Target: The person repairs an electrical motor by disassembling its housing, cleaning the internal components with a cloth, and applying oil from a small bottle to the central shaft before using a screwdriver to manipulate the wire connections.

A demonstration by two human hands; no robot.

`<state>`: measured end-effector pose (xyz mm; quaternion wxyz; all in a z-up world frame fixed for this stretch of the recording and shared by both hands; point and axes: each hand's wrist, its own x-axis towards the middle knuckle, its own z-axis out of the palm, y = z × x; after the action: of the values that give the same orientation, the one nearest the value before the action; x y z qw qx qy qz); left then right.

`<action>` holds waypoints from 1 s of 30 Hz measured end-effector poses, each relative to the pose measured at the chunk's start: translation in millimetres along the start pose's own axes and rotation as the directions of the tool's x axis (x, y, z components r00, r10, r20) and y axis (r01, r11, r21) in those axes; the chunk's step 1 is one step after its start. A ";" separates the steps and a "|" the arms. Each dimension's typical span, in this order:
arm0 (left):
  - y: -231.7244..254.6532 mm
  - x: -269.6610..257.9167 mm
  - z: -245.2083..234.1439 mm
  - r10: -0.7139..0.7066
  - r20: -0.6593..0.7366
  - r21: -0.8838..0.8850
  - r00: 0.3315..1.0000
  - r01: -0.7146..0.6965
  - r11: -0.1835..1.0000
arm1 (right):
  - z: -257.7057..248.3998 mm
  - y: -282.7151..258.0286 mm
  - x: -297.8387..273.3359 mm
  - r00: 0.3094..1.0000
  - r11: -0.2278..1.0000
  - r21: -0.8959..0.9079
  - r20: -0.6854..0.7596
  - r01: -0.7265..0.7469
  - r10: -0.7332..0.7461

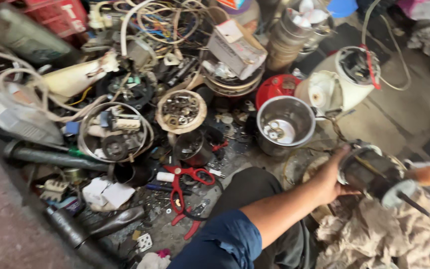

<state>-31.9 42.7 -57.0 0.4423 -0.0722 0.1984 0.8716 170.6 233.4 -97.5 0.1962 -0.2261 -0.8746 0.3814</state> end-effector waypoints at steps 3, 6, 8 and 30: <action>-8.6 2.2 -1.8 -0.045 0.028 -0.059 0.999 0.047 0.997 | -21.8 20.8 -31.1 0.993 0.996 -0.089 0.114 -0.026 0.036; -6.6 -8.6 -2.3 -0.023 0.105 -0.070 0.994 0.030 0.997 | -51.5 41.3 -53.5 0.962 0.979 -0.201 0.264 -0.018 0.072; 4.0 -22.0 0.7 0.020 0.152 -0.041 0.988 -0.014 0.999 | -60.3 46.7 -66.3 0.948 0.945 -0.326 0.298 -0.005 0.108; 16.1 -45.9 28.7 -0.051 0.016 -0.019 0.999 0.051 0.999 | -114.3 -272.2 -71.7 0.991 0.998 -0.023 -0.117 0.057 -0.059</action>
<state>-15.8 11.9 -12.5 0.4652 -0.0745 0.1846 0.8625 221.5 95.3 168.3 0.2563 -0.2244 -0.8714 0.3530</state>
